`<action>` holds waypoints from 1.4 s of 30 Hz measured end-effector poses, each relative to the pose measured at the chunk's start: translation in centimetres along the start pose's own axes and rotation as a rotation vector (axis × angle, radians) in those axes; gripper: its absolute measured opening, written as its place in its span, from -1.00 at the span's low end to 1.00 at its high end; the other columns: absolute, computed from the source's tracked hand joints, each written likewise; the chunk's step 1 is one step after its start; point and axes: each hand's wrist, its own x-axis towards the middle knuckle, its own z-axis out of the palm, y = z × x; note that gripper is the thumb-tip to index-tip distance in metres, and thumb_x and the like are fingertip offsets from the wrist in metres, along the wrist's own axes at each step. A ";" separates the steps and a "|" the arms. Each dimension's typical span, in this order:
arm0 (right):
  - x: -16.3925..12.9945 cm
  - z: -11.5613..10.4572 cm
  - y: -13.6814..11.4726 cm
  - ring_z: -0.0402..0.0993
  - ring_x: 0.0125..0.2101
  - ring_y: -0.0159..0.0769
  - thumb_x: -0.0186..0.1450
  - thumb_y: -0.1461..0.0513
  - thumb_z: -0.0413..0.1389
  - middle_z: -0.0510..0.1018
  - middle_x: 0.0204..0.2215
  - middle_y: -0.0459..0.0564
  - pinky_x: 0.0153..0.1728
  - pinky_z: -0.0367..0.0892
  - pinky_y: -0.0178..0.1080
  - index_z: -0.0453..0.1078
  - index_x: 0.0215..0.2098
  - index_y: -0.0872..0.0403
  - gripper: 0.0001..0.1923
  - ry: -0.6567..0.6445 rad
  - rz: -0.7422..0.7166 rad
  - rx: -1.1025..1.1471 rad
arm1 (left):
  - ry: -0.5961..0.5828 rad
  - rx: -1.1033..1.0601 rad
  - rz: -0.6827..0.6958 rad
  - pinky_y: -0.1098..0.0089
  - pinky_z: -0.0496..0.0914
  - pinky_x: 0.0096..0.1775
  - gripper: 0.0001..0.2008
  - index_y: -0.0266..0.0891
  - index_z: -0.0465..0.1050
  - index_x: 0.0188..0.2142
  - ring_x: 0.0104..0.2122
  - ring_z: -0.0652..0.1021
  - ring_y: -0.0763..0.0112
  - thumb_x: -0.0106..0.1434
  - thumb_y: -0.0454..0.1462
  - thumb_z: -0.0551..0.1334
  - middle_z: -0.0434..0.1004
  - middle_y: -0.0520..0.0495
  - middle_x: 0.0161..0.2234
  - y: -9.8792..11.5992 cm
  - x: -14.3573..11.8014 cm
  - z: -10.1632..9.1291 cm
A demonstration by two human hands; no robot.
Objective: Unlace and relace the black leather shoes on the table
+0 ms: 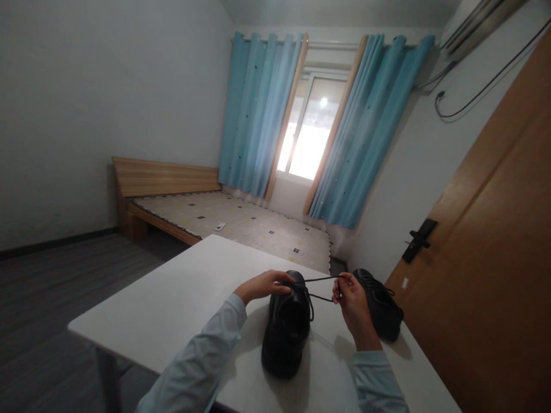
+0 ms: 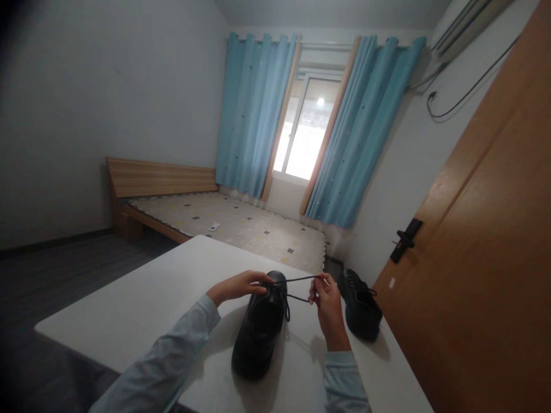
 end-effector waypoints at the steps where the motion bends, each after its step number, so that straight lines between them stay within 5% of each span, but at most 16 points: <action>1: 0.0 0.0 0.0 0.20 -0.67 -0.48 0.04 0.12 0.26 0.32 -0.62 -0.25 -0.72 0.12 -0.43 0.26 -0.33 0.02 -0.68 0.018 -0.030 -0.034 | 0.003 -0.002 -0.003 0.30 0.29 0.02 -0.61 -0.25 0.46 -0.09 -0.06 0.45 0.25 0.08 -0.18 0.28 0.49 -0.11 -0.08 0.1 0.0 0.0; 9: 0.1 -0.2 -0.2 0.35 -0.49 -0.35 0.13 0.09 0.17 0.41 -0.53 -0.11 -0.48 0.24 -0.33 0.34 -0.35 0.09 -0.75 0.153 -0.323 -0.506 | 0.017 0.004 -0.014 0.30 0.30 0.02 -0.64 -0.25 0.46 -0.09 -0.04 0.44 0.24 0.09 -0.22 0.27 0.49 -0.11 -0.07 0.4 -0.2 0.0; 18: -0.5 0.5 0.5 0.40 -0.54 -0.29 0.14 -0.03 0.10 0.50 -0.52 -0.03 -0.50 0.25 -0.29 0.26 -0.37 0.06 -0.66 0.254 -0.287 -0.833 | 0.009 -0.012 -0.003 0.30 0.30 0.01 -0.65 -0.24 0.47 -0.11 -0.06 0.45 0.27 0.09 -0.21 0.27 0.50 -0.09 -0.09 0.1 0.0 0.0; 29: -0.7 1.2 3.0 0.45 -0.33 -0.13 0.24 0.15 -0.01 0.55 -0.37 0.07 -0.24 0.31 -0.12 0.43 -0.36 0.08 -0.78 -0.148 -0.328 -1.115 | 0.026 0.072 0.057 0.39 0.33 -0.06 -0.71 -0.23 0.47 -0.13 -0.12 0.49 0.33 0.14 -0.23 0.23 0.53 -0.08 -0.13 0.5 -0.1 0.0; 37: -1.0 1.8 2.4 0.45 -0.23 -0.16 0.27 0.17 -0.05 0.53 -0.26 0.09 -0.16 0.32 -0.10 0.37 -0.23 0.10 -0.77 -0.175 -0.328 -1.010 | 0.364 0.244 0.017 0.43 0.38 -0.19 -0.84 -0.27 0.48 -0.27 -0.27 0.54 0.37 0.14 -0.29 0.20 0.57 -0.08 -0.29 0.6 0.5 0.9; 42: -1.5 2.4 1.5 0.41 -0.11 -0.14 0.26 0.06 0.00 0.52 -0.18 0.06 -0.05 0.26 -0.07 0.36 -0.17 0.06 -0.71 -0.282 -0.290 -0.930 | 0.451 0.218 -0.015 0.44 0.41 -0.29 -0.85 -0.25 0.40 -0.31 -0.35 0.53 0.40 0.07 -0.32 0.24 0.53 -0.05 -0.33 0.1 0.6 1.2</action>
